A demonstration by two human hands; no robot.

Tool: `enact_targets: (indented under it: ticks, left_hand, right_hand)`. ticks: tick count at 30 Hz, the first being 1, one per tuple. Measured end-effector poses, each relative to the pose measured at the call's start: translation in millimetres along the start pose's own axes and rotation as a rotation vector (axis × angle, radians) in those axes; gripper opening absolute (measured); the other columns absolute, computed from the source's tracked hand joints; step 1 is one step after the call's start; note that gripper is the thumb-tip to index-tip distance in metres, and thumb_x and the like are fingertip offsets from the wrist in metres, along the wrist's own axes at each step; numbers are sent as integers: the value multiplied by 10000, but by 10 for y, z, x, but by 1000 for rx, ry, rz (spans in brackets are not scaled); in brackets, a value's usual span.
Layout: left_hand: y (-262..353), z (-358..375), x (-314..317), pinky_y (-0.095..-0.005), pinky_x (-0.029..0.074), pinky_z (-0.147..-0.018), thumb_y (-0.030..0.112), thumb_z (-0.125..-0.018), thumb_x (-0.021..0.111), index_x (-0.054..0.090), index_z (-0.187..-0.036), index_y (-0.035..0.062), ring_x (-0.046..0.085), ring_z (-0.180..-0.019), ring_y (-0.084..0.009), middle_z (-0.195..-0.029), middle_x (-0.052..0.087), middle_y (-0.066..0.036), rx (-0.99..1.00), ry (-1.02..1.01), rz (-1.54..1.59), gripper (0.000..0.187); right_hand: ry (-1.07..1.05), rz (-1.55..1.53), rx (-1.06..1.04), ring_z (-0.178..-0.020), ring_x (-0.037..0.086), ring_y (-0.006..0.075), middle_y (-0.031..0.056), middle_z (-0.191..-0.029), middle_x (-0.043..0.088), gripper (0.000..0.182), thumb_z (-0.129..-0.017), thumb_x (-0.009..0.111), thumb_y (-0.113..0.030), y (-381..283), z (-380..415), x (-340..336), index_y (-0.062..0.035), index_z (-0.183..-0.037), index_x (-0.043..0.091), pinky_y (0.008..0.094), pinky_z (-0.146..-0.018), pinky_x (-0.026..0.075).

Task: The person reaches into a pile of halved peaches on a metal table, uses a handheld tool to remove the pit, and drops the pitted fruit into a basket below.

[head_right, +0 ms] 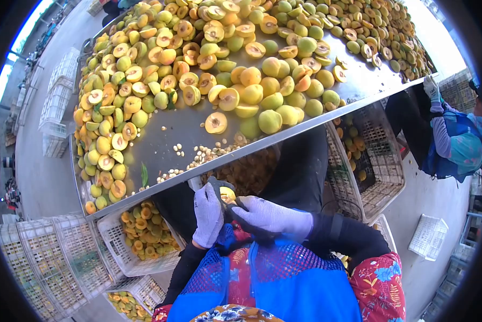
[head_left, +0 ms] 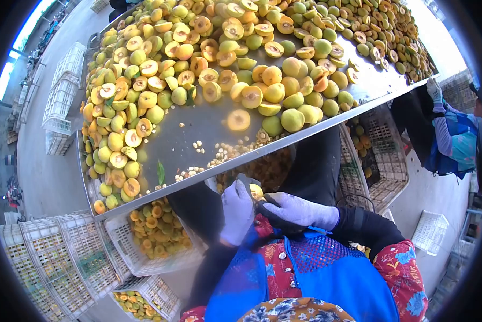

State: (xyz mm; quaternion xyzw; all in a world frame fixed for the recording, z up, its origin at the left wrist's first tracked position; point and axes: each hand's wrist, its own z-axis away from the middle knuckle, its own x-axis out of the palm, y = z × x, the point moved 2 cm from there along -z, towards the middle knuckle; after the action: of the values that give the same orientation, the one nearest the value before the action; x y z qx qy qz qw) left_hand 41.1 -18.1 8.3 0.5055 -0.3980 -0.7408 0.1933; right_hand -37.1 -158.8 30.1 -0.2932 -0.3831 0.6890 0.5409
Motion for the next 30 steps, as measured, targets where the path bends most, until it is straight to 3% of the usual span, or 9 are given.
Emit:
enact_targets:
  ticks: [2,5,8,11,21,24,27,28,30]
  left_hand:
    - [-6,15,8,-456,493,-805,139,-954,505,609,-1109,5,627,-895,-380,-971,655,-212,58,34,-65,230]
    - [-195,32,67,-452,495,-810,120,-914,557,570,-1165,-14,616,-927,-382,-997,627,-230,336,0,-313,284]
    - [-318,-137,15,-444,494,-827,101,-864,587,534,-1212,-24,599,-945,-377,-965,600,-218,477,-319,-344,374]
    - [-342,-156,31,-449,494,-825,85,-848,592,522,-1236,-28,599,-928,-374,-956,598,-216,573,-337,-277,411]
    - [-428,-36,216,-478,483,-800,48,-893,531,560,-1165,-51,610,-909,-396,-999,631,-233,164,-77,-216,291]
    - [-335,-22,200,-481,483,-803,56,-903,520,557,-1177,-59,609,-901,-405,-1005,630,-231,220,-25,-324,299]
    - [-299,-35,192,-478,484,-805,71,-917,516,551,-1216,-54,609,-902,-404,-1020,632,-231,365,3,-352,325]
    - [-322,-72,199,-477,485,-806,77,-923,516,549,-1231,-49,610,-904,-401,-1027,633,-231,404,3,-316,335]
    - [-556,-117,265,-468,485,-822,89,-920,541,540,-1265,-28,606,-929,-391,-1052,633,-225,276,-73,-161,364]
  right_hand:
    - [-120,-268,190,-668,651,281,162,-708,622,381,-1005,481,-351,-137,51,-51,12,-926,563,399,-632,508]
    - [26,183,-161,-575,592,155,61,-665,582,363,-1017,468,-382,137,-98,29,-38,-943,556,308,-519,470]
    - [-219,-378,228,-487,530,91,0,-645,539,358,-1011,472,-430,53,3,13,-82,-957,535,253,-412,410]
    - [-278,-539,338,-405,482,104,4,-622,525,376,-1002,469,-468,239,-63,27,-96,-975,522,264,-351,387]
    - [-165,-383,296,-407,492,106,23,-624,527,405,-1011,416,-445,20,-75,-10,-64,-918,517,260,-350,394]
    - [-176,-353,273,-435,561,211,101,-634,573,385,-1008,446,-406,38,-60,-33,-38,-931,527,340,-398,448]
    - [200,382,-348,-534,619,353,224,-670,603,378,-989,497,-371,221,-196,-8,2,-938,527,438,-494,492]
    - [161,428,-243,-661,629,446,299,-719,602,368,-971,530,-331,286,-157,-41,36,-948,513,511,-589,498]
    - [180,504,-168,-669,634,445,288,-719,610,362,-971,533,-322,46,-47,-39,38,-947,503,516,-595,501]
